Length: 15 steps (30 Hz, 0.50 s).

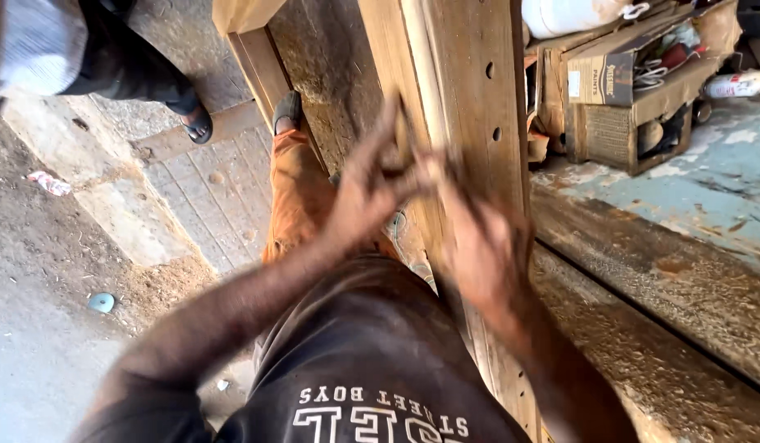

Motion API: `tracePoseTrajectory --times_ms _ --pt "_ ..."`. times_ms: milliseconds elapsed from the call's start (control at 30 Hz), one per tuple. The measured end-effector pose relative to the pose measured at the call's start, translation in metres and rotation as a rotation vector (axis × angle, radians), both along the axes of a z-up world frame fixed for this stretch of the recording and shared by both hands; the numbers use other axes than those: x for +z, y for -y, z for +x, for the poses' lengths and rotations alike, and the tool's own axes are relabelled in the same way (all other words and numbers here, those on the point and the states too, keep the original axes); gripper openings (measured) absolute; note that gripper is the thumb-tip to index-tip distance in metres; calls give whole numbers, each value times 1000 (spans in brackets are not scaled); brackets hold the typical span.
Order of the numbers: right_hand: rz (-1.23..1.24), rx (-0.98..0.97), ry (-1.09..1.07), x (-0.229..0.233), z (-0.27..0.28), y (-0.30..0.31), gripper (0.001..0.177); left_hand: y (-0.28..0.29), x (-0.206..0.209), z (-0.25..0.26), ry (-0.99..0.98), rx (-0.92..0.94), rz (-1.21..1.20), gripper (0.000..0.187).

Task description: The person sands the inner and outer edges of a wooden frame with sandpaper and uses a hammer to drive a chisel into the wood.

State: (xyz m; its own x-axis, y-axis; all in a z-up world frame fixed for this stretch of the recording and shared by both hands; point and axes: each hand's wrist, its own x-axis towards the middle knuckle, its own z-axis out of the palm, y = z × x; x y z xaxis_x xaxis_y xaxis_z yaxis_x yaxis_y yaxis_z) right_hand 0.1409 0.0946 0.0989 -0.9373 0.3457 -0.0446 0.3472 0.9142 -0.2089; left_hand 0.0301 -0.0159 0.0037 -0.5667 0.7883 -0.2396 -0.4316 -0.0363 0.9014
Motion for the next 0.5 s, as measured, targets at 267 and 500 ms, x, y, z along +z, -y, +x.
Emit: tracePoseTrajectory --times_ms 267,500 --pt "-5 -8 46 -7 -19 -15 57 -12 -2 -27 98 -13 -53 97" --pt "47 38 -60 0 -50 -21 55 -30 6 -66 62 19 101 103"
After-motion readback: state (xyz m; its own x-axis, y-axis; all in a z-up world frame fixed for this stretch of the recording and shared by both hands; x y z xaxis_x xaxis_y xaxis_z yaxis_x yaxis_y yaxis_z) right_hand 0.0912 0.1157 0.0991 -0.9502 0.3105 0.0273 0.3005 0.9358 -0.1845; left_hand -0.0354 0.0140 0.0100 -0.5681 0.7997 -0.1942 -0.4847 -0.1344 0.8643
